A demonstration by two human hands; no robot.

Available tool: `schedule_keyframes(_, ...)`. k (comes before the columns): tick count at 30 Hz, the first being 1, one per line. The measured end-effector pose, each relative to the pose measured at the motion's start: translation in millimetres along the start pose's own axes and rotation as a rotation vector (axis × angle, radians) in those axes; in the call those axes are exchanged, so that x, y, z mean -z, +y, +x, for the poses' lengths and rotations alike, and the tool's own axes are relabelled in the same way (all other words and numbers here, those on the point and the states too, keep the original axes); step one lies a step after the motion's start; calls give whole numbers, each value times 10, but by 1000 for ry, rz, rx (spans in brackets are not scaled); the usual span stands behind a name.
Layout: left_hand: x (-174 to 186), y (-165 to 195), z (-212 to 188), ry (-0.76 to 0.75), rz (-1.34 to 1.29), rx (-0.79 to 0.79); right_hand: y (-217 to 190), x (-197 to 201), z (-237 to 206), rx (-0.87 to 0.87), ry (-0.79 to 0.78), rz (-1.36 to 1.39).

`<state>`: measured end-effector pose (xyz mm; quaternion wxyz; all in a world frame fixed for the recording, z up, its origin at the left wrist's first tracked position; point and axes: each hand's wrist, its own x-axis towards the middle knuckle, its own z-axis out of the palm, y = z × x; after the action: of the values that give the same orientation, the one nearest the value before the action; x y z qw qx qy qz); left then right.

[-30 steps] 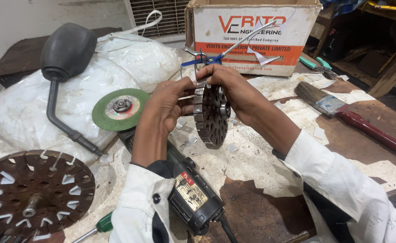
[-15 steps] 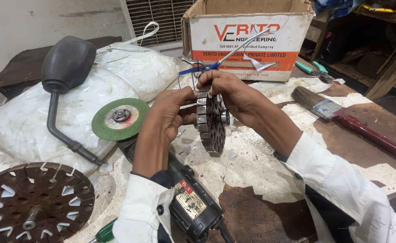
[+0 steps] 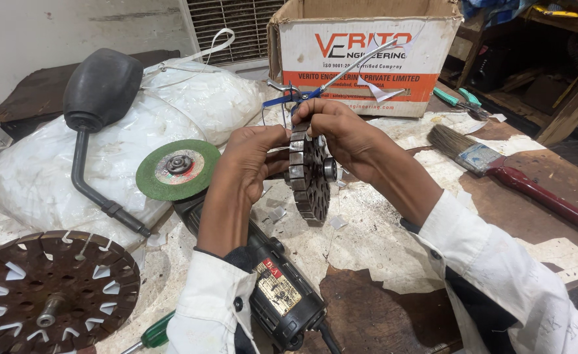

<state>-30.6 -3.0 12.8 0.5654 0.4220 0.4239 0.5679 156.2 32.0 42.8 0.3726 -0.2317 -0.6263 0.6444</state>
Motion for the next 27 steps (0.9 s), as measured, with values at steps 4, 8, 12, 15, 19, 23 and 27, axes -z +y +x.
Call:
schedule_keyframes(4, 11, -73, 41, 34, -32, -49, 45, -13, -7, 13, 8, 8)
schedule_keyframes(8, 18, -94, 68, 98, -91, -115, 125, -95, -2, 80, 83, -247)
schedule_keyframes(12, 13, -38, 81, 248, -84, -81, 233, -151, -19, 349, 93, -723)
schedule_keyframes(15, -28, -72, 79, 222, 19, -214, 312, -151, -46, 506, 116, -1009)
schedule_keyframes(19, -63, -98, 79, 278, 139, -278, 349, -108, -55, 566, 125, -1060)
schedule_keyframes(23, -85, -108, 99, 282, 182, -302, 355, -91, -73, 567, 141, -1126)
schedule_keyframes(27, -99, -114, 125, 243, 158, -309, 330, -92, -76, 569, 132, -1087)
